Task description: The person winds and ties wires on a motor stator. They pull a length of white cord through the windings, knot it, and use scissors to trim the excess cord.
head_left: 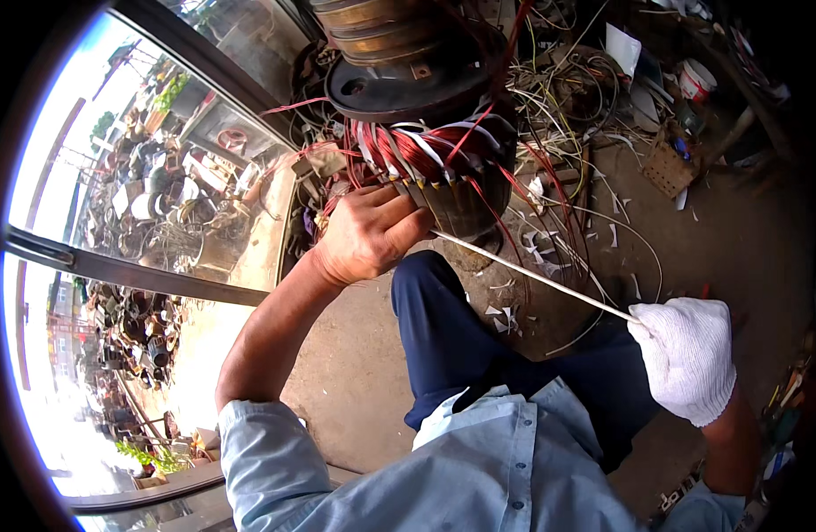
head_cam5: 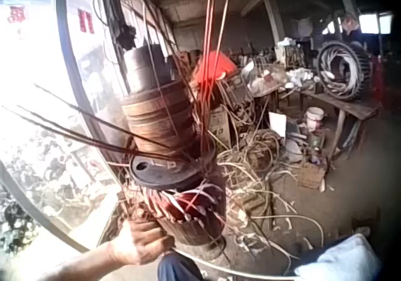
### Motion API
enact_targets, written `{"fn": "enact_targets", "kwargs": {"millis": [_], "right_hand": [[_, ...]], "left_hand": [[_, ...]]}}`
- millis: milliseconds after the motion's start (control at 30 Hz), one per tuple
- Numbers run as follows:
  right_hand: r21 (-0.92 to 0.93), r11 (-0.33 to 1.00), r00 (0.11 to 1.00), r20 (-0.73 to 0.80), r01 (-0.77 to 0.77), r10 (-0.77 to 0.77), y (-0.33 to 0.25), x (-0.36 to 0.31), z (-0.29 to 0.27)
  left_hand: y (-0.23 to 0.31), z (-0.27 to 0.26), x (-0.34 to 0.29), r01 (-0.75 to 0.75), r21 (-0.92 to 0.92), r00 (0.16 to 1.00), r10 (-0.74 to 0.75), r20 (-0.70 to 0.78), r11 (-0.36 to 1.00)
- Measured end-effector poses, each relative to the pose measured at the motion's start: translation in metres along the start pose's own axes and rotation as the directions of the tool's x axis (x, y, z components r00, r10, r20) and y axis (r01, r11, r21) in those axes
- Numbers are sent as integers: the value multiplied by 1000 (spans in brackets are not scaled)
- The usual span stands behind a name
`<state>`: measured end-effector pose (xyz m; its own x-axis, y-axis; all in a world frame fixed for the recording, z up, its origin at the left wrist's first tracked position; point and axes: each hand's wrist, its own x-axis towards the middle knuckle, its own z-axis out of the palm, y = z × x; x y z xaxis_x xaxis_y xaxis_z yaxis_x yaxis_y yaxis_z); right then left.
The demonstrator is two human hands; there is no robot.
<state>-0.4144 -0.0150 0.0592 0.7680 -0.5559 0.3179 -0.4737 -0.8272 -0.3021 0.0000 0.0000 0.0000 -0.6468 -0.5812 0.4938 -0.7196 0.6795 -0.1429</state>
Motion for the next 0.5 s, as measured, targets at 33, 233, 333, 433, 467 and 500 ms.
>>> {"fn": "enact_targets", "kwargs": {"millis": [33,233,333,433,467,500], "right_hand": [[-20,999,999,43,-28,29,3,-7,-5],[86,996,998,-53,-30,35,-6,16,9],[95,994,997,-56,-49,55,-7,13,8],[58,998,996,-85,-2,7,-6,13,11],[34,999,995,-94,19,-16,-6,13,10],[28,999,994,-107,37,-34,-8,13,12]], "left_hand": [[4,17,-4,10,2,1000,-10,-27,1000],[-36,-30,-16,7,251,1000,-8,3,968],[-25,-29,-22,79,296,997,-70,-38,952],[10,-17,-7,117,157,991,-105,-82,981],[28,-5,3,76,59,995,-71,-76,995],[51,1,20,30,-59,997,-34,-67,998]]}}
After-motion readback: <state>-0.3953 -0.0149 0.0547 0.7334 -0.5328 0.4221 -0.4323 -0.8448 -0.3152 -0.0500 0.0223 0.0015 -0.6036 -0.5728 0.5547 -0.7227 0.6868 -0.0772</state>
